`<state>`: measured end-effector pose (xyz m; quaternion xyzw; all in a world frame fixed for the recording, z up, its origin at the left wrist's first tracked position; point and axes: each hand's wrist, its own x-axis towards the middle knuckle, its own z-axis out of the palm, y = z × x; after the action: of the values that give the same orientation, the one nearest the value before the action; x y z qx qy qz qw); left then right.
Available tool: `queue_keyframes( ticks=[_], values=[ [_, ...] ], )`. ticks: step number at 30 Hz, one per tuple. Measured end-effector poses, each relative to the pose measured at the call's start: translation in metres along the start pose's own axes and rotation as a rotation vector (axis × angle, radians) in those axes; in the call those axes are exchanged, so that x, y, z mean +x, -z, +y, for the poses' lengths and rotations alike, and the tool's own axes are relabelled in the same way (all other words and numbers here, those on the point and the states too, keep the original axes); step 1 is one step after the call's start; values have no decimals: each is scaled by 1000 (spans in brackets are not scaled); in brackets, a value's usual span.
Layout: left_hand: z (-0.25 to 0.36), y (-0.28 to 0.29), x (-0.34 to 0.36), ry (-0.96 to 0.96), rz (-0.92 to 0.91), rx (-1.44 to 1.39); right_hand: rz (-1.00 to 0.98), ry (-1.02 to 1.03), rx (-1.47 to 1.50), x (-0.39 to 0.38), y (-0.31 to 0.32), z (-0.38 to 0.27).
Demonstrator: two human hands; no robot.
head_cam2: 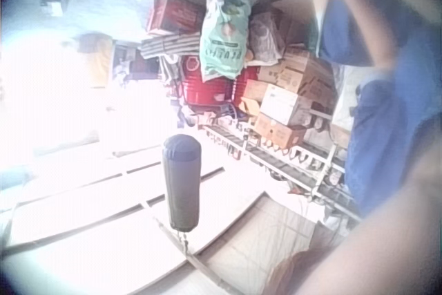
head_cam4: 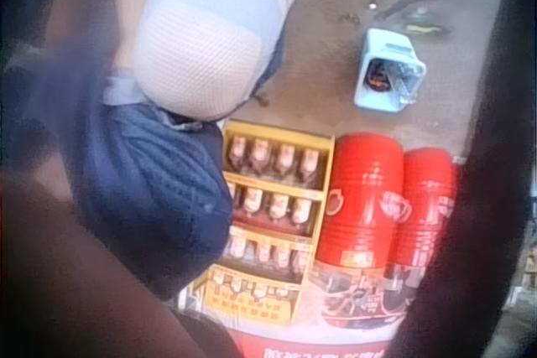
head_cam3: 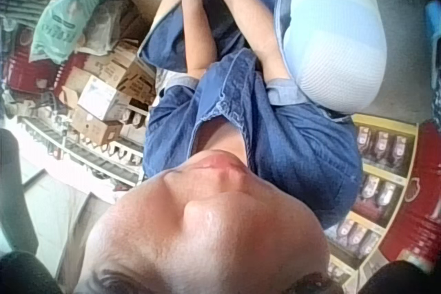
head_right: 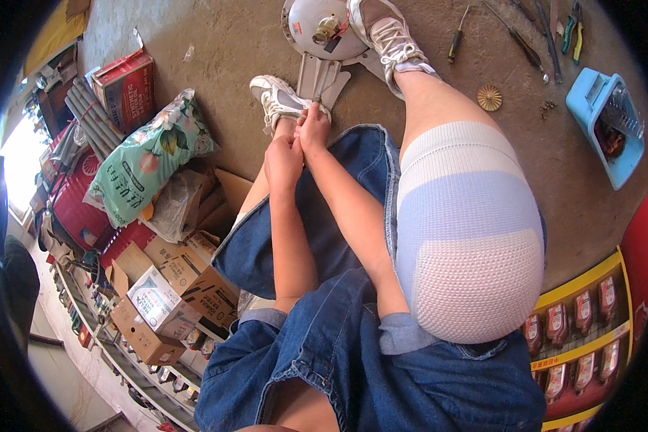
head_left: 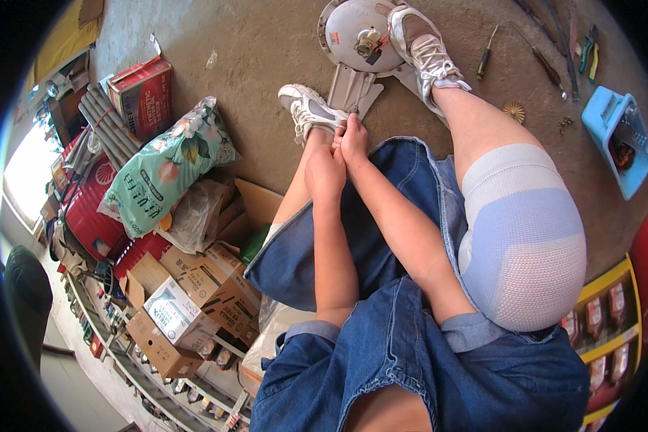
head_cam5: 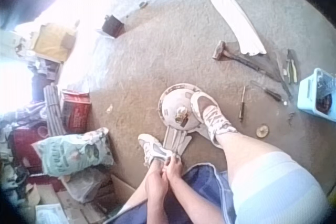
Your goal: The person sits on the floor and uses a screwdriver to remove a blade from a ceiling fan. They then use a hammer to tap the fan's central hub and continue to manipulate the fan's components with their hands.
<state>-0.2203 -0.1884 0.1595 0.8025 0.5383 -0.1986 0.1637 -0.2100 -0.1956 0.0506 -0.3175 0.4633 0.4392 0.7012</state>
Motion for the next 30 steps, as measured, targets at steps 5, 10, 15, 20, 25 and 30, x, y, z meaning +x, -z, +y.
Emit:
queue_keyframes(
  ticks=[5,10,15,20,25,30],
  values=[
    [2,1,1,11,-22,0,2,8,-23,1,1,-2],
    [4,4,1,3,0,-24,1,-47,39,1,-5,-5],
    [15,19,-1,-63,35,28,13,-154,-12,7,-19,-21],
    [23,18,3,-115,5,104,-58,-183,-57,7,-16,-37],
    [42,10,3,-120,20,168,-169,-362,368,17,-12,-48],
    [41,3,12,-125,-59,132,-345,-280,265,25,1,-42]
  ],
)
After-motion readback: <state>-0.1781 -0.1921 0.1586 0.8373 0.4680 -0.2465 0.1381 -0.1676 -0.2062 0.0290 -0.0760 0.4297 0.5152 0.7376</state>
